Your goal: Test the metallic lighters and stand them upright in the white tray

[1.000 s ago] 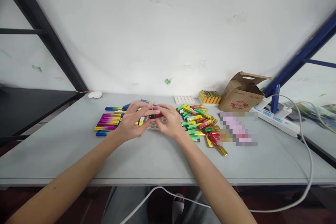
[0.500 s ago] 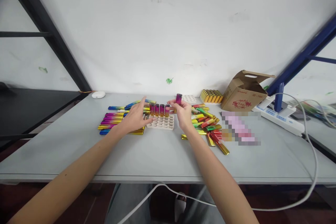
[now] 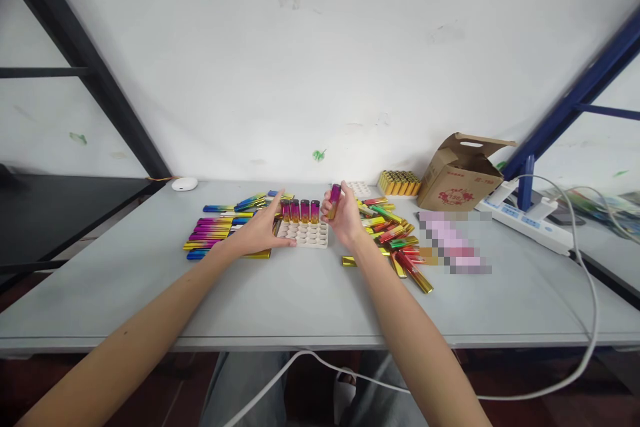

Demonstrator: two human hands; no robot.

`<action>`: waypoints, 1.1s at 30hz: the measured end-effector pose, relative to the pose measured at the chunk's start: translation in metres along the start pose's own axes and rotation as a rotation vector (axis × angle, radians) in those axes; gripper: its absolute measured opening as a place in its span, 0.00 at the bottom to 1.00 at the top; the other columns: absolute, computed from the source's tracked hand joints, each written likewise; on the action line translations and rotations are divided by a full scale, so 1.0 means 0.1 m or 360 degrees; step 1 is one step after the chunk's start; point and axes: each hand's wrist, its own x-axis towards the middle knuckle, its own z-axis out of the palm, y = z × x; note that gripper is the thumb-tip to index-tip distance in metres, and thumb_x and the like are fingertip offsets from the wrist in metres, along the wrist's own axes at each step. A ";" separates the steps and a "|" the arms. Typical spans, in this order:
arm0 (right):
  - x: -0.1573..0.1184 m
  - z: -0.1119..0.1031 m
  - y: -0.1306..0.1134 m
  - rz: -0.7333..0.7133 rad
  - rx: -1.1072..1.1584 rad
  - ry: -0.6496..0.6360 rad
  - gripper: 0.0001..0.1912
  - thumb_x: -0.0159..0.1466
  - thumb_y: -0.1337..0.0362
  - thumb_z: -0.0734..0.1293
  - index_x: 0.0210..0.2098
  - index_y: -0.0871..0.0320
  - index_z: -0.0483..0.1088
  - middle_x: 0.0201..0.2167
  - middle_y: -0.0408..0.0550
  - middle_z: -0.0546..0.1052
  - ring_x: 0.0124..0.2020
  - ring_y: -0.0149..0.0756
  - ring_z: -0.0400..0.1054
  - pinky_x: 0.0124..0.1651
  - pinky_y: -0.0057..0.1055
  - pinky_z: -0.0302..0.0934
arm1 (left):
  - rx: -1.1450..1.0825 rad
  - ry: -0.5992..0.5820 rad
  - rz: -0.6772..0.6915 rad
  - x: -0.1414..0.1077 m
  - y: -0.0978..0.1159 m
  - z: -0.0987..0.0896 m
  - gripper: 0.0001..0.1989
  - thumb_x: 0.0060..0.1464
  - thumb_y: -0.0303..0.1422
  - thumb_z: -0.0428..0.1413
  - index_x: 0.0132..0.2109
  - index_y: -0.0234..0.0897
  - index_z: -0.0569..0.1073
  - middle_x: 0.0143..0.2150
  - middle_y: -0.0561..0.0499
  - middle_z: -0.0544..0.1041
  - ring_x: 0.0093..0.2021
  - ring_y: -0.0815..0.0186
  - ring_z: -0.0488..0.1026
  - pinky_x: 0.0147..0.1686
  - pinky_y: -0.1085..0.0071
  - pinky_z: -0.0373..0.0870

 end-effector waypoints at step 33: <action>0.01 0.01 0.05 -0.0083 -0.0064 0.0193 0.21 0.61 0.49 0.54 0.19 0.54 0.50 0.13 0.35 0.49 0.15 0.27 0.41 0.18 0.26 0.43 | 0.0025 0.0066 0.0038 0.02 -0.03 0.06 0.60 0.47 0.55 0.61 0.72 0.37 0.33 0.69 0.36 0.56 0.68 0.42 0.53 0.61 0.51 0.56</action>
